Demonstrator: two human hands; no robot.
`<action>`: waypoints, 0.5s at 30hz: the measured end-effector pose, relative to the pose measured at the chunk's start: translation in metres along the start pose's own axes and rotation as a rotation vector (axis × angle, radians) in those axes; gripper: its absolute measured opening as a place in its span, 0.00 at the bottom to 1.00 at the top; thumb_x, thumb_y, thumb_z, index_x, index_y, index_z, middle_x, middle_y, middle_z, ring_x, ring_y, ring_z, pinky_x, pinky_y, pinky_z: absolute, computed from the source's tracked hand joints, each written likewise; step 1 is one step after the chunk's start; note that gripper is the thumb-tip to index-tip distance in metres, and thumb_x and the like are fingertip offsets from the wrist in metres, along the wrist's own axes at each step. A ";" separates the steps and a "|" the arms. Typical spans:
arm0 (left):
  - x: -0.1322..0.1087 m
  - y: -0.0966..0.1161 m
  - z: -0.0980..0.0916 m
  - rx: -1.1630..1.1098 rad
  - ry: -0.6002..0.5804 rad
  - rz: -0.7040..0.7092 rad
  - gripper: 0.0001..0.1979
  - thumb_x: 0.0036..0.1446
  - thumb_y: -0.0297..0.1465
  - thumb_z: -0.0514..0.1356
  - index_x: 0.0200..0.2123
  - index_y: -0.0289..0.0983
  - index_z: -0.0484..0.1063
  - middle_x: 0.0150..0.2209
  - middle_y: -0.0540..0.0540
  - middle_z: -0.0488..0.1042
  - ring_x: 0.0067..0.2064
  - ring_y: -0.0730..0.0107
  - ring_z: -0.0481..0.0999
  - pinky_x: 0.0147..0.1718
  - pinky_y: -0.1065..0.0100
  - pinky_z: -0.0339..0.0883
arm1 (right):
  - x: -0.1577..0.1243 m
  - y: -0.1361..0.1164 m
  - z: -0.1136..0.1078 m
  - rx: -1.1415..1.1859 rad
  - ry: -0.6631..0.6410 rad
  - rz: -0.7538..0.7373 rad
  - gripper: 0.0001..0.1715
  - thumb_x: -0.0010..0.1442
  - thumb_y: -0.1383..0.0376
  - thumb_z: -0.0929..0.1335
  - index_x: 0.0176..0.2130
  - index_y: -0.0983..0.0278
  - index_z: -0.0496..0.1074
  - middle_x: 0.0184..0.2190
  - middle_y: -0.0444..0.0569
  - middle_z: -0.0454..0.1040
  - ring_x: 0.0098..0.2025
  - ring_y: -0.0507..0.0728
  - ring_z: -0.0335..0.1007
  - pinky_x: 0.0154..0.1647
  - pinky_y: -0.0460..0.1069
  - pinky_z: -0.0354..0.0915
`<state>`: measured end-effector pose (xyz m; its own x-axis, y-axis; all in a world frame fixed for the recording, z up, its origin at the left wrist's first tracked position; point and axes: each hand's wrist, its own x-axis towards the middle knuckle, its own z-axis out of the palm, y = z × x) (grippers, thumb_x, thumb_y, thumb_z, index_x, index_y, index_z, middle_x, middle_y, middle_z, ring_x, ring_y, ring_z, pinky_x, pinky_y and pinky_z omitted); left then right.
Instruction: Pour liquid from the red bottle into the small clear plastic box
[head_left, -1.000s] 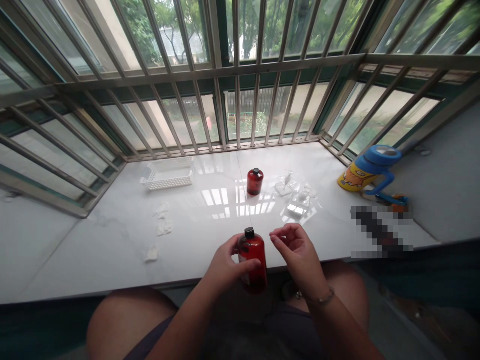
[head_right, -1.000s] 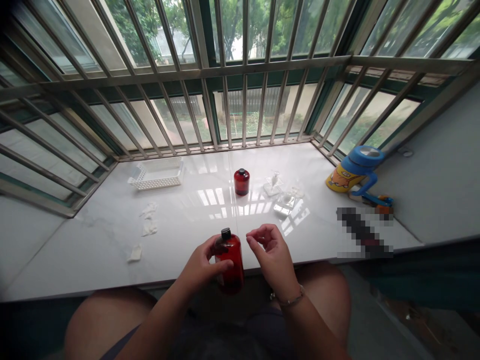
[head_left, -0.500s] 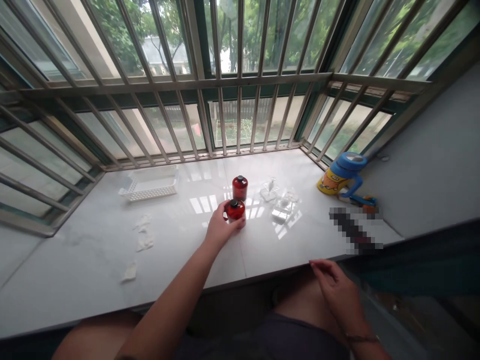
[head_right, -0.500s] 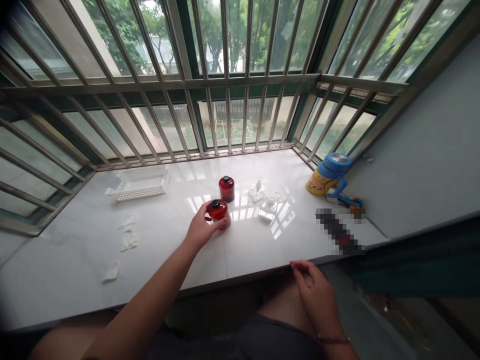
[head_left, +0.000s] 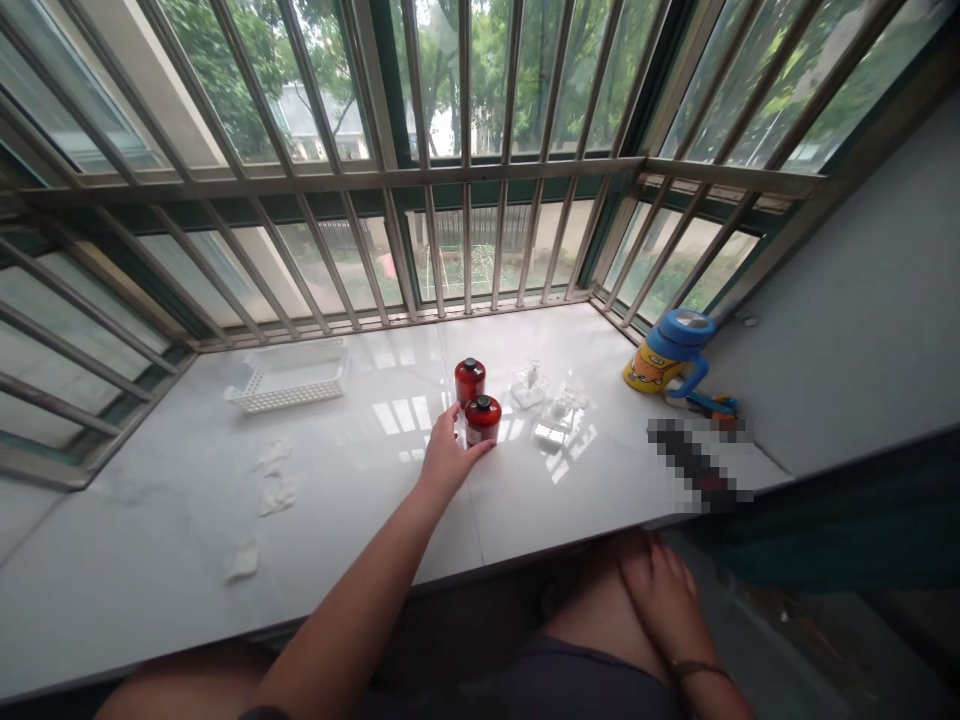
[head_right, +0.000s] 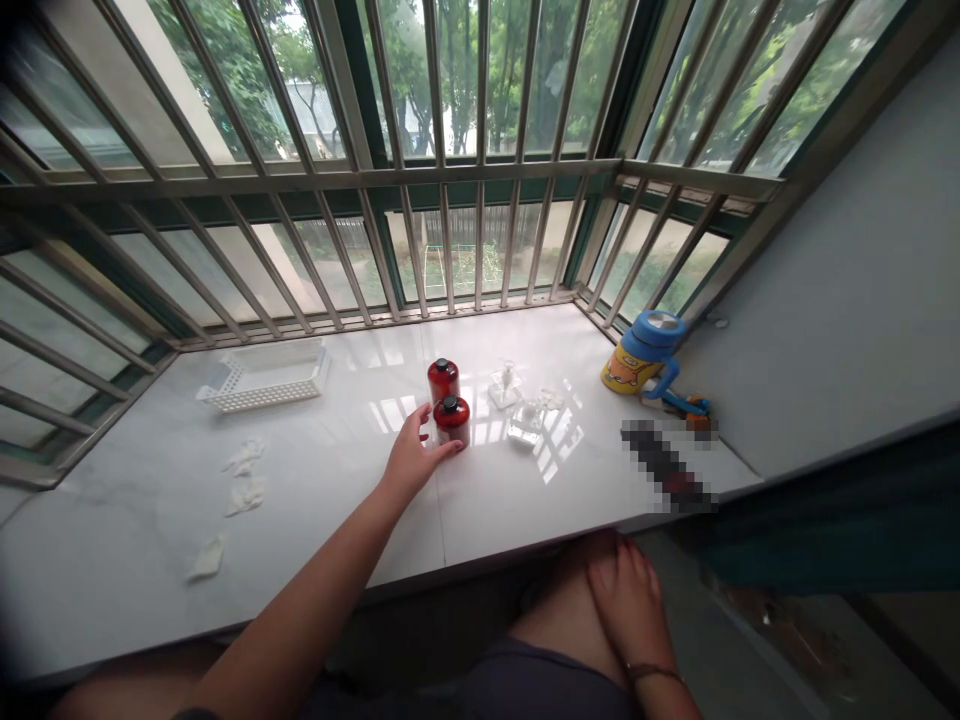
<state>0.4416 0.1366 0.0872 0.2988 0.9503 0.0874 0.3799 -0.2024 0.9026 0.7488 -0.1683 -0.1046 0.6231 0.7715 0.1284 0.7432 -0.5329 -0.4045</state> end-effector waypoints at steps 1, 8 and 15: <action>-0.007 -0.001 -0.006 -0.001 0.018 0.010 0.46 0.55 0.42 0.76 0.71 0.40 0.62 0.71 0.33 0.67 0.70 0.45 0.69 0.62 0.50 0.70 | 0.002 0.002 0.004 -0.015 -0.009 0.012 0.46 0.61 0.45 0.60 0.65 0.73 0.66 0.65 0.74 0.71 0.71 0.79 0.66 0.76 0.70 0.54; -0.095 -0.032 -0.085 0.101 0.179 -0.019 0.21 0.69 0.49 0.62 0.55 0.42 0.78 0.57 0.42 0.82 0.55 0.55 0.83 0.59 0.54 0.75 | 0.030 0.017 0.005 0.111 -0.129 0.222 0.55 0.53 0.39 0.64 0.65 0.74 0.69 0.67 0.76 0.70 0.70 0.84 0.66 0.69 0.74 0.62; -0.227 -0.104 -0.211 0.495 0.349 -0.154 0.19 0.63 0.55 0.59 0.37 0.52 0.84 0.40 0.54 0.87 0.46 0.50 0.86 0.51 0.56 0.79 | 0.057 0.031 -0.040 0.186 -0.031 0.392 0.28 0.53 0.39 0.66 0.34 0.58 0.78 0.35 0.64 0.85 0.41 0.81 0.84 0.40 0.68 0.76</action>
<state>0.1495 -0.0080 0.0620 -0.0630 0.9816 0.1800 0.7817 -0.0636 0.6203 0.8172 -0.1547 -0.0735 0.8396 0.5351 -0.0937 0.3936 -0.7181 -0.5739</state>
